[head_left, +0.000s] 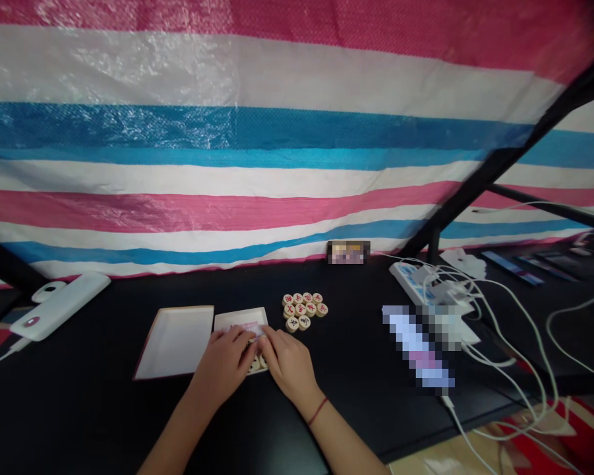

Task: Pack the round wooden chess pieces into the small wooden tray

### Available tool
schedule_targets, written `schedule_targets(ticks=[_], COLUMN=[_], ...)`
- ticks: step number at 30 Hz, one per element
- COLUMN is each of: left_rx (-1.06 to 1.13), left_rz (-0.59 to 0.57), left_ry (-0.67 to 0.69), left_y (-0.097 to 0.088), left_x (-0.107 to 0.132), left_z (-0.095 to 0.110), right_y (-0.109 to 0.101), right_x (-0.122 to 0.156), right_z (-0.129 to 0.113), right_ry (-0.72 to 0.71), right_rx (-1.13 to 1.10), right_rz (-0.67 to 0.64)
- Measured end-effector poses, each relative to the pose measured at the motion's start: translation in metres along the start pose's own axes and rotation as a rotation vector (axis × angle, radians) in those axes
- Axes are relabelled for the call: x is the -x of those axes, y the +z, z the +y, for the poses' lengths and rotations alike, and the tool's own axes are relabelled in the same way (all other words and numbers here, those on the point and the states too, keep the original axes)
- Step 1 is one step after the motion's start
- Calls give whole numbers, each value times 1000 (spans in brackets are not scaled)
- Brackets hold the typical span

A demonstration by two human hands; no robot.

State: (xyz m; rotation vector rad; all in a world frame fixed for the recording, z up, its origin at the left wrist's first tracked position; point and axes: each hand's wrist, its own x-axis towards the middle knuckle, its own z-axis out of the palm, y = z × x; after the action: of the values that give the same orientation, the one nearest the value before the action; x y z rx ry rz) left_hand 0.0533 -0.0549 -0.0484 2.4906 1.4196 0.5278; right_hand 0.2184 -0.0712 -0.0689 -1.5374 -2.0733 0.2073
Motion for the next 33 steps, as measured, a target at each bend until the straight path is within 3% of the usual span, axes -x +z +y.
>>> schedule_targets(ticks=[13, 18, 23, 29, 33], left_rx=[283, 408, 537, 526, 469], left_rz=[27, 173, 191, 100, 182], left_ry=[36, -4, 4, -9, -40], left_y=[-1, -5, -6, -2, 1], left_x=[-3, -3, -3, -2, -2], left_z=[-3, 4, 9, 5, 2], right_y=[-2, -6, -7, -2, -8], right_x=[1, 6, 10, 11, 9], right_z=[-1, -6, -9, -5, -1], right_ry=[3, -79, -137, -156, -168], right_rx=[-44, -159, -258, -286, -245], right_rz=[25, 238, 281, 307, 339])
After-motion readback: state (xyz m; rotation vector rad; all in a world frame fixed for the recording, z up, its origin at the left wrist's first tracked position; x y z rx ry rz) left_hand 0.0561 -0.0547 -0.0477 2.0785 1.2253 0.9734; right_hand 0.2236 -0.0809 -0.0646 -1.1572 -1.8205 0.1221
